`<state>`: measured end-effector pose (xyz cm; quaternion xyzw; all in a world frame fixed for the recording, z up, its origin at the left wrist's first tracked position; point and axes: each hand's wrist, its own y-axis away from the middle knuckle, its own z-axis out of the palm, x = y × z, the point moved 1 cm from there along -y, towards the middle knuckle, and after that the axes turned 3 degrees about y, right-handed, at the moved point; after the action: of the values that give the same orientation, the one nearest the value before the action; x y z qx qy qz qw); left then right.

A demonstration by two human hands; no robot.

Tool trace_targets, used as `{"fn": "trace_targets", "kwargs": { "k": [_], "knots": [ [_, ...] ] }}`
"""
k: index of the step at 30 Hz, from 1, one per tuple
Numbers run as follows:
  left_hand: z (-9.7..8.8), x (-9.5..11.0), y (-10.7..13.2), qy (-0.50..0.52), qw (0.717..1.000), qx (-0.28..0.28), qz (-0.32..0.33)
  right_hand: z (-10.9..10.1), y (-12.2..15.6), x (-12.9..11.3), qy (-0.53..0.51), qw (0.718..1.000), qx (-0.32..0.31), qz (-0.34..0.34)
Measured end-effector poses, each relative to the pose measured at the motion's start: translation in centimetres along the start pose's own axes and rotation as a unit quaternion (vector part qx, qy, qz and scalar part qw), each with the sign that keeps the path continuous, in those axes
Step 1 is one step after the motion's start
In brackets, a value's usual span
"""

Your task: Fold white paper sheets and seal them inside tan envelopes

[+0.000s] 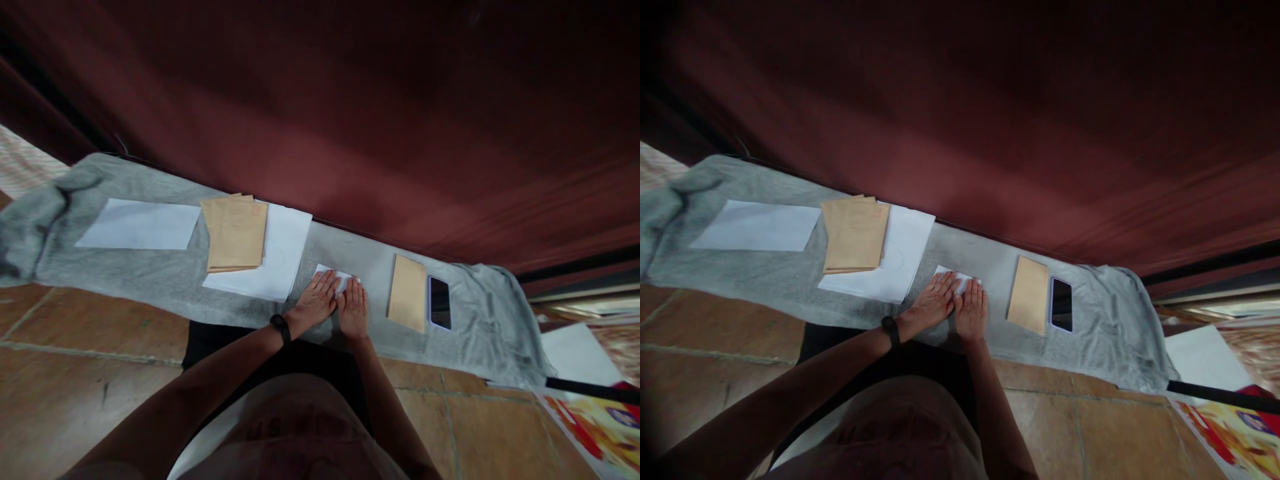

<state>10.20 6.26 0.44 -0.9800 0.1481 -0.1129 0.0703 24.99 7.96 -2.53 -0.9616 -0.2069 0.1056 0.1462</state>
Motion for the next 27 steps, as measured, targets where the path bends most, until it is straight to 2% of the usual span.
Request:
{"fn": "trace_targets", "kwargs": {
  "k": [6, 11, 21, 27],
  "knots": [
    [-0.1, 0.1, 0.1, 0.013, 1.000, 0.001, -0.018, -0.3, 0.8, 1.0, 0.023, 1.000, -0.010, 0.008],
    [0.0, -0.1, 0.3, 0.023, 0.999, -0.006, -0.036, -0.8, 0.9, 0.9, 0.030, 0.999, -0.004, 0.020],
    [1.0, -1.6, 0.9, 0.021, 0.995, 0.044, -0.090, -1.3, 0.6, 0.5, 0.021, 0.999, -0.007, 0.031],
    [1.0, -1.8, 0.7, 0.012, 0.990, 0.062, -0.126, -1.5, 0.6, 0.4, 0.005, 0.999, 0.007, 0.047]
  ]
}}
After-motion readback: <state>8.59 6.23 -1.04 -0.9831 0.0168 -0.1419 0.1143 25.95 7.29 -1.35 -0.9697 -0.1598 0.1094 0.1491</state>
